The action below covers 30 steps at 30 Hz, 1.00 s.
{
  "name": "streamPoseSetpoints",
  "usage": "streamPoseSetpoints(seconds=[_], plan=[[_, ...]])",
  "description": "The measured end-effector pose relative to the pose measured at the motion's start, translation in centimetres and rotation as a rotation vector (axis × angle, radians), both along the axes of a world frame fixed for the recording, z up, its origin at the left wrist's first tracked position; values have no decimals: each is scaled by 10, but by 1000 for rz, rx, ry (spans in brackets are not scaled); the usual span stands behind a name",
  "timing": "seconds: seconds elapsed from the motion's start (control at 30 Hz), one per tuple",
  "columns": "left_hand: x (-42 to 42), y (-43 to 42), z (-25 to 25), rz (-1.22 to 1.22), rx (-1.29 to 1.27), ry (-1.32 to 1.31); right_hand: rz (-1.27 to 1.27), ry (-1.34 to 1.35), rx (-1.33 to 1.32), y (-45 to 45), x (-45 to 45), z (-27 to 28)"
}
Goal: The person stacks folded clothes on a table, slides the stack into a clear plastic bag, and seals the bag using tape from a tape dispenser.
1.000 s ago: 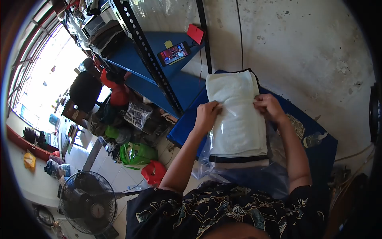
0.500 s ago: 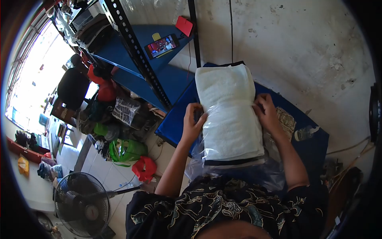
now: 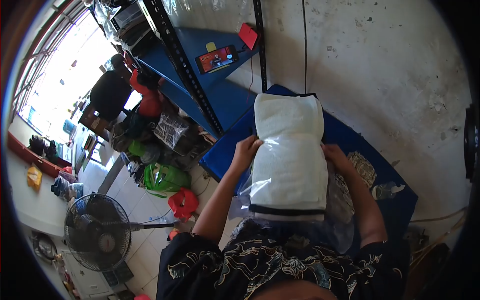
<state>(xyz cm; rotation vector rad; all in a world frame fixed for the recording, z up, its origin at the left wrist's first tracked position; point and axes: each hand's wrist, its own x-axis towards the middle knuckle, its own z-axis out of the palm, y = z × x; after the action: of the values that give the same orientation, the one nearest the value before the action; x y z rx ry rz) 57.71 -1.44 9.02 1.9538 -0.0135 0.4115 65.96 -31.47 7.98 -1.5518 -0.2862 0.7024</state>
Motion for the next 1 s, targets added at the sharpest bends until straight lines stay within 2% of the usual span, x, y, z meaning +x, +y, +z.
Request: streamPoseSetpoints(seconds=[0.03, 0.1, 0.13, 0.17, 0.2, 0.23, 0.27, 0.33, 0.43, 0.5, 0.53, 0.6, 0.63, 0.7, 0.73, 0.77, 0.8, 0.83, 0.87, 0.93, 0.97, 1.0], plan=[[-8, 3, -15, 8, -3, 1, 8, 1, -3, -4, -6, -5], [-27, 18, -58, 31, 180, -22, -22, -278, -44, -9, -24, -1], [-45, 23, -69, 15, 131, 75, -20, -284, -43, -7, -35, -1], [-62, 24, -82, -3, 82, 169, -155, -278, -27, -1, -46, 0], [-78, 22, -103, -8, -81, 167, -291, -271, -9, 5, -48, 0], [-88, 22, -118, -15, -246, 175, -295, -271, -10, 5, -44, -1], [-88, 18, -113, -19, -249, 181, -228, -249, -13, 2, -42, -4], [-90, 5, -91, 0, -116, -96, -166, -224, -19, -2, -36, -11], [-87, 11, -85, -6, -19, 20, -157, -143, 22, 10, -25, -16], [-83, 9, -84, 54, 79, 171, -276, 55, 169, 27, -30, -6], [-78, 9, -86, 55, 74, 170, -274, 53, 165, 28, -26, -5], [-73, 10, -96, 73, 71, 267, -205, 29, -19, 29, -24, -6], [-71, 9, -109, 70, 75, 275, -208, 38, -17, 27, -26, -5], [-66, 5, -137, 231, 94, 59, -147, 113, -248, 20, -26, 3], [-70, 3, -147, 254, -15, 177, -150, 107, -247, 13, -28, -1], [-93, 7, -194, 253, -19, 167, -34, 4, -251, 1, -33, -9], [-120, 5, -245, 199, -130, 310, 80, -103, -254, -10, -37, -19], [-110, 9, -279, 137, -239, 450, 71, -118, -256, -22, -41, -32], [-111, 6, -257, 126, -239, 438, 61, -114, -215, -33, -45, -51], [-133, -11, -169, 171, -89, -29, 50, -101, -182, -54, -50, -92], [-132, -10, -166, 177, 24, -133, -16, -22, -207, -63, -50, -114], [-130, -9, -160, 180, 20, -125, -78, 58, -232, -65, -51, -123]])
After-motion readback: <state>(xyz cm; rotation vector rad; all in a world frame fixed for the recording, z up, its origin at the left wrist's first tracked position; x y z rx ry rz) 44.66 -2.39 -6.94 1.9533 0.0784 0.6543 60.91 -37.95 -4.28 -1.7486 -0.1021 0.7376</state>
